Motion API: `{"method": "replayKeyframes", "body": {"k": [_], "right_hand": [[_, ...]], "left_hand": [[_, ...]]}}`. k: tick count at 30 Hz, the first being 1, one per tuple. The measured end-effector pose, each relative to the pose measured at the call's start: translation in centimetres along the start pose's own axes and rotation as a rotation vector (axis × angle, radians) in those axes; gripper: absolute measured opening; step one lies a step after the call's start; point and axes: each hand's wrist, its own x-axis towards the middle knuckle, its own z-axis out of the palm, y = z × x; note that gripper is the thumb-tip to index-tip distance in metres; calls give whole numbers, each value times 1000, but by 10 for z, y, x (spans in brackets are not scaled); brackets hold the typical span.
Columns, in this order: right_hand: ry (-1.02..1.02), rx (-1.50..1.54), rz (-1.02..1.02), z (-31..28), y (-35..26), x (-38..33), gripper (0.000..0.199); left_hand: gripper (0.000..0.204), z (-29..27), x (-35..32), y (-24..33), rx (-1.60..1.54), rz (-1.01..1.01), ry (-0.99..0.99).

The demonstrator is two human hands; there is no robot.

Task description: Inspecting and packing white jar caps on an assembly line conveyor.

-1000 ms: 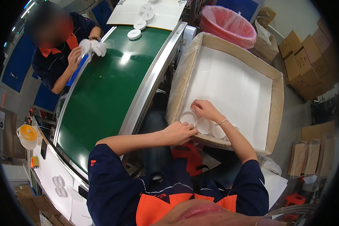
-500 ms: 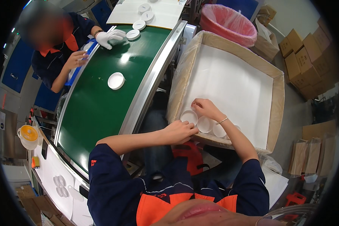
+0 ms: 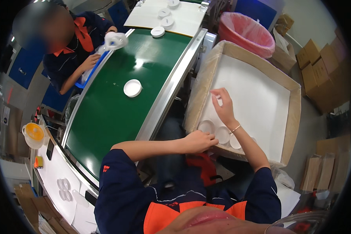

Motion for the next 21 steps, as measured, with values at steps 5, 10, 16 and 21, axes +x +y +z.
{"method": "replayKeyframes", "body": {"k": [5, 10, 16, 21], "right_hand": [[38, -22, -601, 84, -117, 53, 37], [-197, -84, -746, 196, -133, 91, 47], [-410, -183, -639, 241, -126, 83, 19], [-384, -124, -531, 219, -136, 77, 18]], "left_hand": [[26, 0, -5, -2, -99, -14, 39], [23, -7, 4, 3, -347, -192, 181], [27, -2, -21, -1, -502, -105, 140], [28, -18, -20, 6, -697, -165, 41]]}}
